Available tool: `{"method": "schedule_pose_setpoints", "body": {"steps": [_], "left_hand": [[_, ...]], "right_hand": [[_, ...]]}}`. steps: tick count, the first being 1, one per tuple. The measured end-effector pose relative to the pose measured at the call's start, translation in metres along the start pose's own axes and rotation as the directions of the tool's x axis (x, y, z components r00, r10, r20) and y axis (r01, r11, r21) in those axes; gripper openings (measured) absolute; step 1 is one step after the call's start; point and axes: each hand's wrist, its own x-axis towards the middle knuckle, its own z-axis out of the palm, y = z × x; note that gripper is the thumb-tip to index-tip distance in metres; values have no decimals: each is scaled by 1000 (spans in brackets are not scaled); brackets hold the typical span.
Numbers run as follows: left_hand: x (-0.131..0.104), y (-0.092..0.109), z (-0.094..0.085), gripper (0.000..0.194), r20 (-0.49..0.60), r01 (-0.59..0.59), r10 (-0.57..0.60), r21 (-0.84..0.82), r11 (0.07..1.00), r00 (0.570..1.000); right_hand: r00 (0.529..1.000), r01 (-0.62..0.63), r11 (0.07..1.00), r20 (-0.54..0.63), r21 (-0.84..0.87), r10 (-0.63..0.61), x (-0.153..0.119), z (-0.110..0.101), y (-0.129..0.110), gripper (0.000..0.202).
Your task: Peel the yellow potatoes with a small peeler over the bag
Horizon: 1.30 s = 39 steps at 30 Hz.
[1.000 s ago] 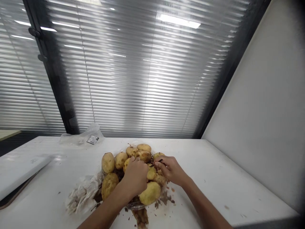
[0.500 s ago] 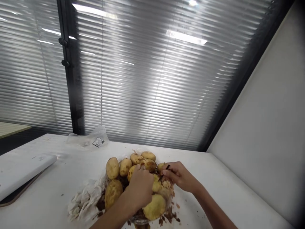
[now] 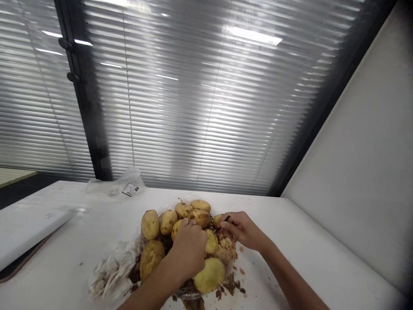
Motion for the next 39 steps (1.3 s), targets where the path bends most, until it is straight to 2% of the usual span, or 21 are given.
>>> {"method": "schedule_pose_setpoints", "body": {"steps": [2,5,10,14,19,24,28,33,39], "left_hand": [[0,0,0,13,0,1,-1,-1,1000,1000],[0,-1,1,14,1,-3,3,-4,1000,1000],[2,-2,2,15,3,4,-4,-1,1000,1000],[2,-1,0,16,7,6,-6,-4,1000,1000],[0,0,-3,14,19,7,-7,-1,1000,1000],[0,1,-3,15,25,12,-12,-1,1000,1000],[1,0,-4,14,20,2,-2,-5,1000,1000],[1,-1,-4,11,16,12,-12,-5,1000,1000],[1,-2,-2,13,2,9,-9,-16,1000,1000]], "right_hand": [[1000,-4,1000,17,17,3,-1,0,0,27],[994,-46,996,105,79,38,-1,1,1,28],[1000,-18,1000,-13,7,18,1,1,1,30],[995,-37,996,91,81,29,1,0,1,31],[999,-36,997,-23,72,38,0,-2,5,30],[995,-70,987,74,145,60,0,-2,5,33],[999,-30,995,-16,97,32,3,-1,4,33],[998,-28,995,64,97,22,1,-4,5,32],[1000,-15,995,-18,97,16,1,0,9,33]]}}
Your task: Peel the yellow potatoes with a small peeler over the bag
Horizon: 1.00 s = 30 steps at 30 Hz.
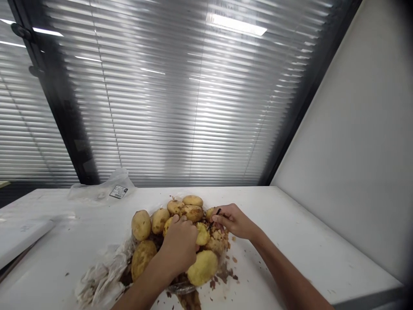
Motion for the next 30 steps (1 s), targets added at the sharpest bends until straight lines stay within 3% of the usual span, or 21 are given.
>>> {"method": "schedule_pose_setpoints", "body": {"steps": [3,8,14,19,25,30], "left_hand": [[0,0,1,13,-10,-2,2,1,1000,1000],[2,-1,1,13,-12,-10,10,11,1000,1000],[1,-1,-2,14,-10,-5,5,1,1000,1000],[1,0,-4,14,13,3,-3,-2,1000,1000],[2,-1,-4,13,8,0,0,15,1000,1000],[3,-1,-2,14,-2,0,0,-6,1000,1000]], "right_hand": [[1000,-5,1000,-19,17,6,0,-1,1,32],[997,-53,995,65,85,48,1,-2,4,32],[999,-18,996,-28,92,21,3,-3,4,31],[989,-80,989,135,125,63,1,-7,4,31],[1000,6,990,14,139,-8,3,-7,6,32],[990,-69,977,131,201,43,3,-6,5,31]]}}
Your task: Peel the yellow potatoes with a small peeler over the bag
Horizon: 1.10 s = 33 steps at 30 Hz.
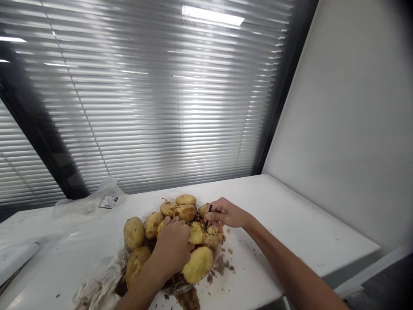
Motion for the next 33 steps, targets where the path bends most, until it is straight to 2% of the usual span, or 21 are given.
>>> {"method": "schedule_pose_setpoints", "body": {"steps": [5,11,16,20,25,30,33], "left_hand": [[0,-1,1,13,0,1,-1,11,1000,1000],[-2,-1,0,13,7,8,-8,3,1000,1000],[-1,0,1,14,1,3,-3,8,1000,1000],[-1,1,0,13,6,2,-3,12,1000,1000],[-1,1,1,12,5,-1,1,25,1000,1000],[-1,1,1,13,18,1,-2,33,999,1000],[-1,2,0,13,23,1,-2,42,999,1000]], "right_hand": [[991,61,996,-113,-62,-67,1,0,0,30],[999,28,998,-18,-58,-29,1,1,1,29],[992,63,995,-108,-82,-72,2,3,3,28],[1000,30,999,-4,-42,-30,0,3,-1,28],[991,58,996,-119,-75,-66,3,5,-1,25],[1000,17,999,19,-29,-16,2,4,0,27],[998,27,998,-62,-61,-31,2,3,2,28]]}}
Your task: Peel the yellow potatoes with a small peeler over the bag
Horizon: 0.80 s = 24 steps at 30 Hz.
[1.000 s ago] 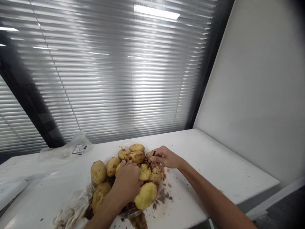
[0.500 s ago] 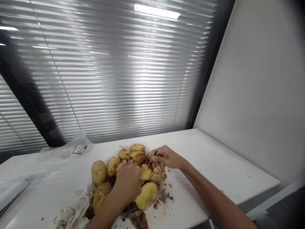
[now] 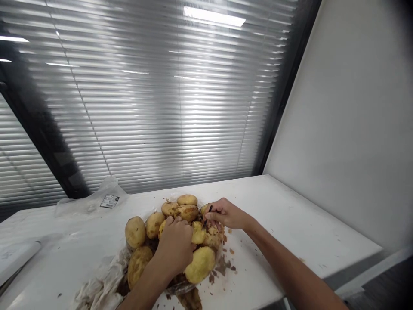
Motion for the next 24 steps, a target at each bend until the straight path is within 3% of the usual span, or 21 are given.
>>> {"method": "schedule_pose_setpoints", "body": {"steps": [3,9,16,21,24], "left_hand": [[0,1,-1,13,0,5,-5,2,1000,1000],[-1,-2,2,13,-3,-4,4,-10,1000,1000],[-1,0,1,12,-13,1,-1,-6,1000,1000],[-1,1,-3,11,9,5,-5,-6,1000,1000],[-1,1,-2,11,6,1,-1,2,1000,1000]], "right_hand": [[998,20,999,-58,-31,-22,0,-2,-2,28],[1000,24,997,14,-76,-23,-3,4,-14,31],[958,238,874,-44,-424,-282,-1,13,-23,32],[964,265,856,112,-444,-240,-1,15,-26,34],[964,256,825,66,-504,-259,-2,17,-25,31]]}}
